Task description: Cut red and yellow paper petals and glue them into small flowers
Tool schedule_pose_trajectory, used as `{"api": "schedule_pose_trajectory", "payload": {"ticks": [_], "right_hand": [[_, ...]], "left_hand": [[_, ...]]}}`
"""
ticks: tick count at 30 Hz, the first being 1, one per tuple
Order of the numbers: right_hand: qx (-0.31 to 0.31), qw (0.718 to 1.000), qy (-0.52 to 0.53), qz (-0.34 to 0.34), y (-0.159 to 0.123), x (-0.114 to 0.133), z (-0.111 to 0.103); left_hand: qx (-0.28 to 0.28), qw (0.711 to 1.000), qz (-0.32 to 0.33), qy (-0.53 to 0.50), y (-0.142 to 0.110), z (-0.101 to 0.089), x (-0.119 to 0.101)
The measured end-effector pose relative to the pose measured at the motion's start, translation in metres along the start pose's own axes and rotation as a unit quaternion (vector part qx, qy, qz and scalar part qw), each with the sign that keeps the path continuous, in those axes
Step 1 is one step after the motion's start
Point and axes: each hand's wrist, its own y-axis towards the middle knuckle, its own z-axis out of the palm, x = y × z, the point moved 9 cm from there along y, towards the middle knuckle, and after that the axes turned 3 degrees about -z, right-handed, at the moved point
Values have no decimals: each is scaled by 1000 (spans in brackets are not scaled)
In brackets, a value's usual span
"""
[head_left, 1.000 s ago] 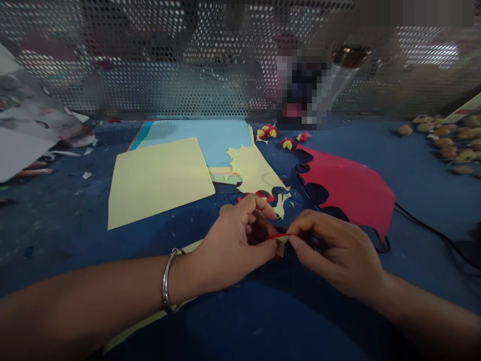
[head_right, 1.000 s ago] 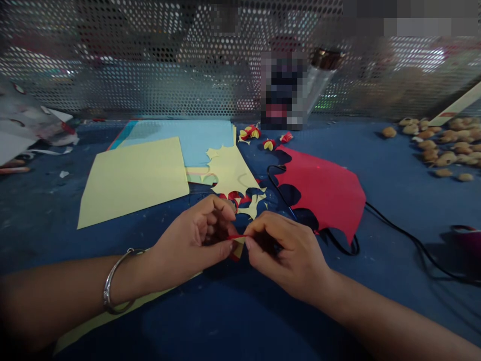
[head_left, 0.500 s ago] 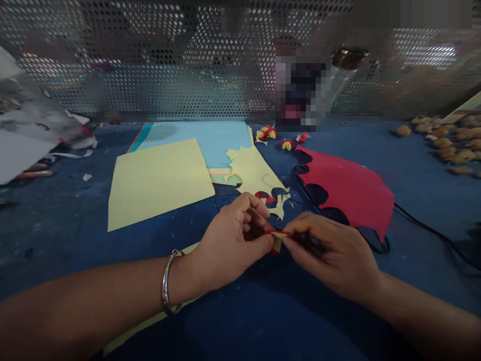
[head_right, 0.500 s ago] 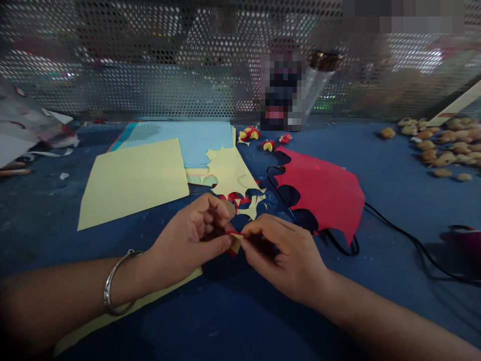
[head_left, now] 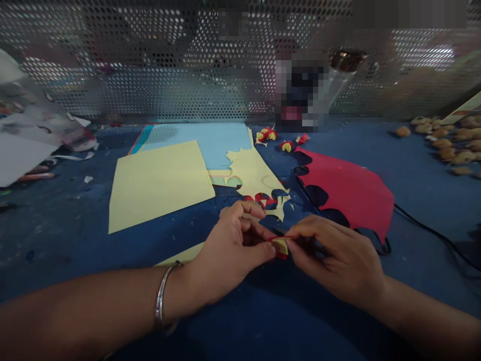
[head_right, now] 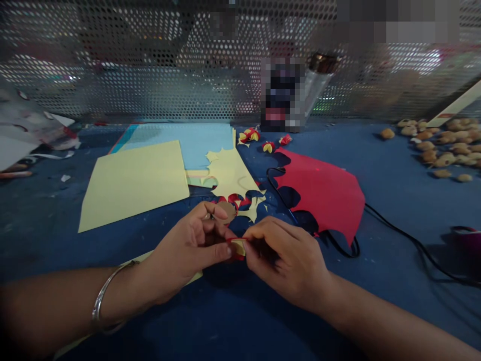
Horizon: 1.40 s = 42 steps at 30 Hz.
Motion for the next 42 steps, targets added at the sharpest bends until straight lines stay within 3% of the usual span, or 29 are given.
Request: {"api": "schedule_pose_trajectory", "payload": {"ticks": [5, 10, 20, 30, 33, 38, 42], "right_hand": [[-7, 1000, -17, -4, 1, 2, -2], [-4, 1000, -13, -11, 1, 4, -1], [-3, 1000, -1, -21, -3, 4, -2], [8, 999, 34, -1, 0, 3, -6], [2, 998, 48, 30, 1, -3, -8], [1, 998, 47, 37, 1, -7, -9], [13, 998, 55, 23, 0, -7, -6]], "left_hand": [[-32, 998, -24, -44, -5, -1, 7], [-24, 998, 11, -49, 0, -1, 2], [-39, 992, 89, 81, 4, -6, -14], [11, 966, 181, 183, -2, 1, -28], [22, 942, 221, 253, -9, 5, -36], [18, 858, 298, 418, -24, 18, -52], [51, 833, 335, 438, -30, 27, -56]]}}
